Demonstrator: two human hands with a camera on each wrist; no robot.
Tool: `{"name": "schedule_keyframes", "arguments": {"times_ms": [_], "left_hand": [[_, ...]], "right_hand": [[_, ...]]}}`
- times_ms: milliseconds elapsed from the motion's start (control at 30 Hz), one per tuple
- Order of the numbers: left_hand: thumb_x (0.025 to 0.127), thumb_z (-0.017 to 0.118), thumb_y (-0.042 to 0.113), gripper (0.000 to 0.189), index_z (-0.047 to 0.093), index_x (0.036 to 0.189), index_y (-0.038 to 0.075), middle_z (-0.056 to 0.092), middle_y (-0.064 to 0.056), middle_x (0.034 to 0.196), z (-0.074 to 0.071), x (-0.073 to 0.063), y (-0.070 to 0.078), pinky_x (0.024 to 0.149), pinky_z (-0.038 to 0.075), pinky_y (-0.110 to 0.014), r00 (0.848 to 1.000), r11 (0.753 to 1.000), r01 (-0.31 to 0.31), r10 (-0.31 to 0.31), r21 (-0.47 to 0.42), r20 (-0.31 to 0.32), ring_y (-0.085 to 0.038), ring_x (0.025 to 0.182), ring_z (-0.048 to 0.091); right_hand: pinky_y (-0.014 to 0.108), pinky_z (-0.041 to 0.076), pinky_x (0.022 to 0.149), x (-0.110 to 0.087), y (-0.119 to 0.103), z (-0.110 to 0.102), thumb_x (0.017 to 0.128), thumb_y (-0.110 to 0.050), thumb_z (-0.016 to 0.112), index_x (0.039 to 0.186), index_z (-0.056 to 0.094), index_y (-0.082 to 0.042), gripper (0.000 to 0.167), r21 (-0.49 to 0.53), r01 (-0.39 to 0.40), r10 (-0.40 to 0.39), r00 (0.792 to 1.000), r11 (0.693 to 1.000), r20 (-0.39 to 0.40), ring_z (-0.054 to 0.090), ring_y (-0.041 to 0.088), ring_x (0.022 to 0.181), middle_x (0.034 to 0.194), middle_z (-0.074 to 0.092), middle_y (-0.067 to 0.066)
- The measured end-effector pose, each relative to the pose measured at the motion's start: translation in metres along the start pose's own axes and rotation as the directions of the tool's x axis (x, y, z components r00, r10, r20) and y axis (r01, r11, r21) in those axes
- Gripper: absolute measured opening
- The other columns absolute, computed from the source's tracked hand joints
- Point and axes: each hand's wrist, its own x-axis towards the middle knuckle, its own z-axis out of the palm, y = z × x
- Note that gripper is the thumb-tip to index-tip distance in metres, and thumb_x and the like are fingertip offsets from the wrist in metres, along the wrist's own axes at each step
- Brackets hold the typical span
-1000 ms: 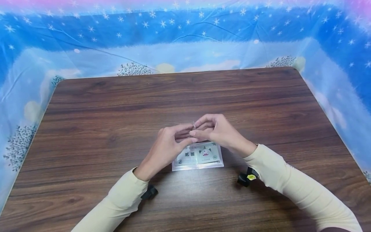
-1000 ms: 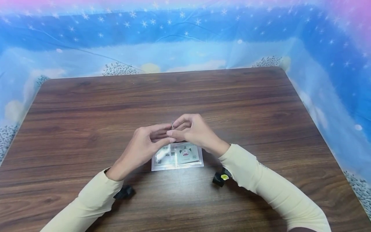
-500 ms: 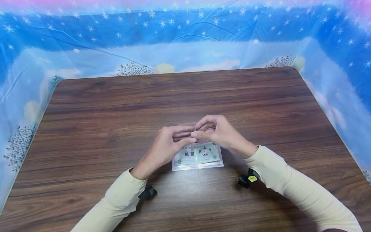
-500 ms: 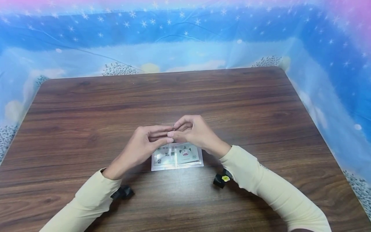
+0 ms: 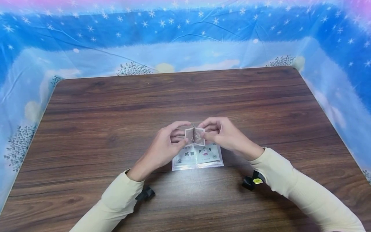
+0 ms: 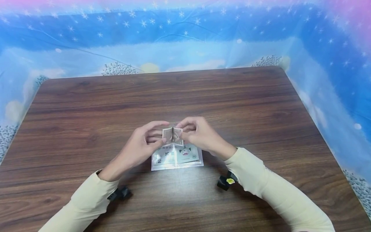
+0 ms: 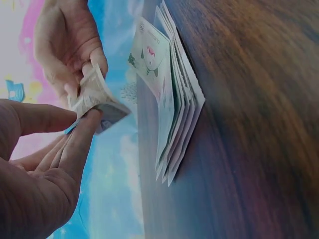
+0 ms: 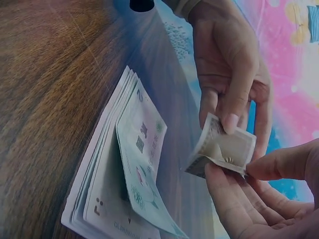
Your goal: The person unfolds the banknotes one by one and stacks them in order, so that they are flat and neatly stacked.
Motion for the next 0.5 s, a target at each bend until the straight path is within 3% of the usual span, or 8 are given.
{"name": "schedule_keyframes", "arguments": {"times_ms": [167, 300, 500], "left_hand": [[0.092, 0.068, -0.004, 0.034, 0.066, 0.125, -0.001, 0.073, -0.018, 0.11, -0.003, -0.004, -0.001, 0.083, 0.058, -0.027, 0.999, 0.997, 0.001, 0.003, 0.073, -0.046, -0.026, 0.098, 0.073], [0.091, 0.073, 0.002, 0.029, 0.07, 0.12, 0.002, 0.075, -0.012, 0.096, -0.007, -0.009, -0.003, 0.075, 0.06, -0.03, 0.996, 0.985, 0.041, -0.027, 0.166, -0.085, -0.02, 0.084, 0.073], [0.09, 0.076, 0.007, 0.026, 0.073, 0.115, 0.006, 0.073, -0.008, 0.092, -0.011, -0.01, -0.007, 0.061, 0.058, -0.03, 0.994, 0.96, 0.096, -0.079, 0.263, -0.072, -0.014, 0.072, 0.071]], "right_hand": [[0.033, 0.06, 0.07, -0.006, 0.003, -0.006, 0.088, 0.005, 0.064, 0.111, 0.066, 0.008, 0.023, -0.086, 0.007, -0.01, 0.999, 0.996, -0.039, 0.068, 0.019, 0.078, 0.095, 0.072, 0.017], [0.025, 0.055, 0.066, -0.009, 0.006, -0.01, 0.085, 0.003, 0.067, 0.106, 0.067, 0.007, 0.021, -0.177, 0.036, -0.048, 0.997, 0.984, -0.062, 0.065, 0.015, 0.075, 0.089, 0.071, 0.013], [0.023, 0.053, 0.062, -0.013, 0.014, -0.014, 0.083, 0.003, 0.071, 0.1, 0.068, 0.005, 0.017, -0.286, 0.075, -0.092, 0.995, 0.955, -0.047, 0.064, 0.015, 0.071, 0.084, 0.07, 0.01]]}}
